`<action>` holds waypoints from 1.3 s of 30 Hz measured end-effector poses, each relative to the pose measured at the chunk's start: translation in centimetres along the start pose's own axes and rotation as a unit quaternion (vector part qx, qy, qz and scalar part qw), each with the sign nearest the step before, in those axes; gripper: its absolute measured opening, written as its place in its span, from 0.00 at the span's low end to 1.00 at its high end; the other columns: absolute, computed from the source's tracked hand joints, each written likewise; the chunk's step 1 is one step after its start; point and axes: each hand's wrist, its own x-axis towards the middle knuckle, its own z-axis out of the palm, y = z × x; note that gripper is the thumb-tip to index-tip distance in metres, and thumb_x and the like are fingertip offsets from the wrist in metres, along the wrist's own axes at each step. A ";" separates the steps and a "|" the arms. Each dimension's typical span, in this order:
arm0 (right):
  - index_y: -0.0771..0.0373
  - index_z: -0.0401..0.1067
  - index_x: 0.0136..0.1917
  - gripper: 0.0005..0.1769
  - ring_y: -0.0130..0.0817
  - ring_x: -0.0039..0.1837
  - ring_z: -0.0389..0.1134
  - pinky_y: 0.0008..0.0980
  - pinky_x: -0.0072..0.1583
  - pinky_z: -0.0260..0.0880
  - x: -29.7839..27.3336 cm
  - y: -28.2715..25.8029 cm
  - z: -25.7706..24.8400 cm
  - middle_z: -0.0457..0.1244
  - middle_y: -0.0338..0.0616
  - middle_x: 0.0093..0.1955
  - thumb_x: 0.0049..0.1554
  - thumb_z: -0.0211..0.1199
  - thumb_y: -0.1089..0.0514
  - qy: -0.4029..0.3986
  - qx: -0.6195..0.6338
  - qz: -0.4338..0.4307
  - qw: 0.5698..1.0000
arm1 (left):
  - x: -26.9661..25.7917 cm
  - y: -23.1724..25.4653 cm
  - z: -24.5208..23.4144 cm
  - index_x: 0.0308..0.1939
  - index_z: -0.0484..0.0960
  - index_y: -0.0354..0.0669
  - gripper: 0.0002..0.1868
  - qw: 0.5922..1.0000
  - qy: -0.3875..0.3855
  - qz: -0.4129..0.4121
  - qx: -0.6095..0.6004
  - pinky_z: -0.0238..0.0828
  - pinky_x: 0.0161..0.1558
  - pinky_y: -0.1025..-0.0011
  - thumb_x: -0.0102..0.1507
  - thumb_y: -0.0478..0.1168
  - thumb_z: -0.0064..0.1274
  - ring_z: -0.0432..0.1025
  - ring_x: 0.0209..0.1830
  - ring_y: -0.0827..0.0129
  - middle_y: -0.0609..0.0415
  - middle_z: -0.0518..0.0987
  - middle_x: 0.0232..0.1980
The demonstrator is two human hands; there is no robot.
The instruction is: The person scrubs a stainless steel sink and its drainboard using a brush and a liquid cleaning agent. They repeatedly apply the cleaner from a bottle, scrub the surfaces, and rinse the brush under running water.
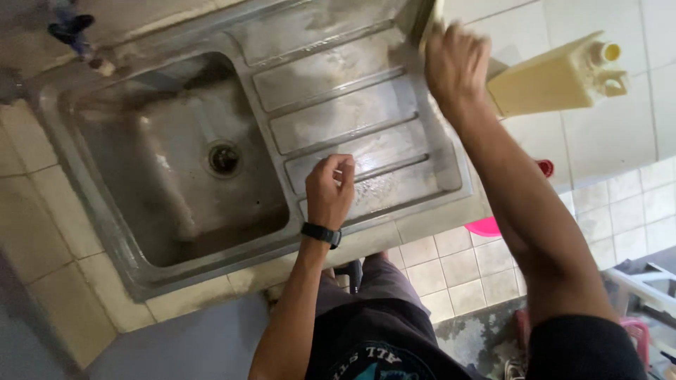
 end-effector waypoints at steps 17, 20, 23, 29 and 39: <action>0.56 0.73 0.38 0.06 0.25 0.26 0.44 0.31 0.28 0.50 -0.4 -1.8 -1.4 0.56 0.34 0.25 0.51 0.64 0.67 -0.292 0.087 0.114 0.945 | -2.0 -4.1 -3.5 0.47 0.82 0.38 0.10 1.000 -0.015 0.002 0.022 0.73 0.29 0.72 0.63 0.33 0.52 0.72 0.27 0.69 0.52 0.82 0.38; 0.53 0.69 0.43 0.06 0.37 0.36 0.55 0.40 0.37 0.55 1.3 -2.2 1.4 0.61 0.41 0.36 0.52 0.64 0.60 -0.322 0.087 0.132 0.934 | -1.9 -3.5 -2.9 0.45 0.83 0.37 0.08 1.000 -0.001 -0.008 0.022 0.70 0.27 0.72 0.64 0.35 0.52 0.71 0.25 0.69 0.53 0.82 0.37; 0.50 0.76 0.60 0.18 0.42 0.37 0.68 0.45 0.40 0.67 1.3 -2.9 -2.1 0.70 0.49 0.44 0.55 0.64 0.56 -0.367 0.129 0.106 0.915 | -1.6 -2.5 -1.8 0.45 0.83 0.39 0.07 1.000 -0.004 -0.001 0.025 0.72 0.27 0.72 0.65 0.36 0.54 0.72 0.26 0.70 0.53 0.82 0.38; 0.56 0.75 0.61 0.21 0.41 0.32 0.57 0.46 0.40 0.60 -3.1 -3.4 -8.8 0.68 0.55 0.43 0.56 0.58 0.68 -0.352 0.229 0.201 0.885 | -2.1 -1.8 -1.3 0.44 0.83 0.41 0.07 0.999 -0.009 0.009 0.043 0.70 0.26 0.72 0.65 0.37 0.54 0.72 0.26 0.70 0.54 0.81 0.34; 0.53 0.81 0.47 0.13 0.27 0.26 0.47 0.32 0.28 0.52 -6.6 -2.3 -6.2 0.64 0.38 0.29 0.50 0.64 0.66 -0.272 0.151 0.270 0.911 | -4.2 -1.9 -3.3 0.45 0.82 0.37 0.07 0.997 -0.059 0.036 0.046 0.69 0.24 0.71 0.65 0.35 0.53 0.71 0.27 0.67 0.51 0.81 0.35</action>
